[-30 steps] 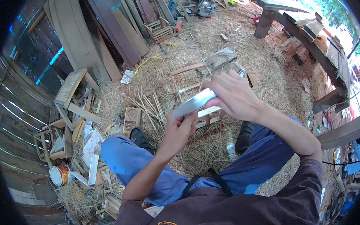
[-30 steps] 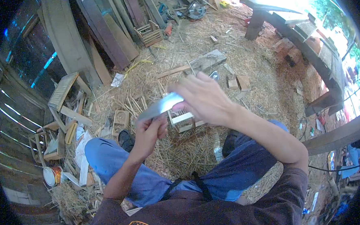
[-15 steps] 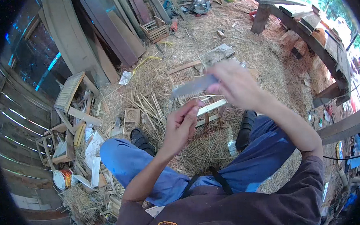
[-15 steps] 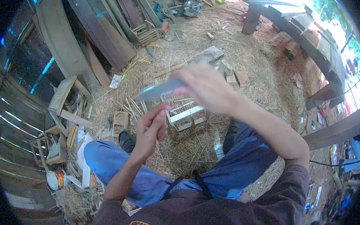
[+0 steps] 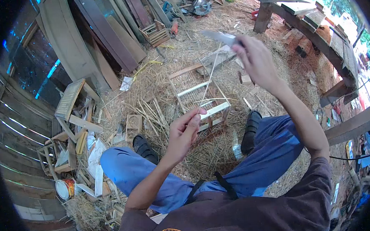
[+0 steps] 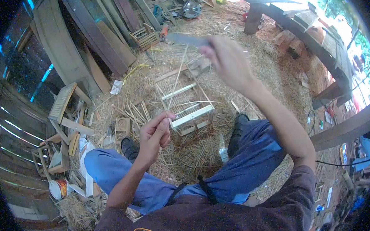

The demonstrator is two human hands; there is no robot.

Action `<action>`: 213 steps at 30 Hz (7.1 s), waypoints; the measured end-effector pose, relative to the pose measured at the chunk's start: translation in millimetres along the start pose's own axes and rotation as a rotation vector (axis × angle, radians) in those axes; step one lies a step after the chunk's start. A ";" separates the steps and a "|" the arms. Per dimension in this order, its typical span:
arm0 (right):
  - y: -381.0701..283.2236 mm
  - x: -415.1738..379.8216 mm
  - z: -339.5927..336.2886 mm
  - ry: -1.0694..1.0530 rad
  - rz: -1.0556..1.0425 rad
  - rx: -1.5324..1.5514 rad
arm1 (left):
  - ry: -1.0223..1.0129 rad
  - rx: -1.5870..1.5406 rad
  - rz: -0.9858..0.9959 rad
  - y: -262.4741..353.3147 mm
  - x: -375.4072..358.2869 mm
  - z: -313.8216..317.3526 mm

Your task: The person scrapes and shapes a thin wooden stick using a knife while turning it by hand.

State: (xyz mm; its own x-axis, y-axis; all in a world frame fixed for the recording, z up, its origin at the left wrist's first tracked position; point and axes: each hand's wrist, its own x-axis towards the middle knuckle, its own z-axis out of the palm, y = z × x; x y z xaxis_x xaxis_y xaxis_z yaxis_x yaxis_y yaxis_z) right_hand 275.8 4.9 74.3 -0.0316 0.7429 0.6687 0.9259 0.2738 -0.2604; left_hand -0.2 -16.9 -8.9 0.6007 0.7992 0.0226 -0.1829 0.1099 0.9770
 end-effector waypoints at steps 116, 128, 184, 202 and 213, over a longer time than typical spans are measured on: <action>-71.0 -33.9 13.7 -0.495 -0.023 0.624 | 0.220 -0.007 0.165 1.0 -3.9 -1.9; -68.3 -22.6 11.8 -0.344 -0.107 0.468 | 0.246 -0.031 0.200 12.2 -0.8 -6.8; -54.7 -8.1 1.7 -0.289 -0.189 0.087 | 0.224 -0.006 0.164 7.5 3.2 -15.2; -11.6 1.0 -14.4 0.021 0.036 0.301 | 0.375 0.309 0.312 6.7 7.8 -9.4; -40.8 -14.5 9.0 -0.083 -0.219 0.258 | 0.355 0.479 0.451 10.8 4.4 0.2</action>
State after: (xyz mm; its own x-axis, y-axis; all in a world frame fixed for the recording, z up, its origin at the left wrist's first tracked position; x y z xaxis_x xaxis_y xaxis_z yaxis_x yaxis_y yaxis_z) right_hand 235.0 -11.6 68.9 -0.2591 0.6935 0.6723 0.7681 0.5699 -0.2919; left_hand 0.6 -12.3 1.9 0.2450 0.8577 0.4520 0.0558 -0.4779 0.8766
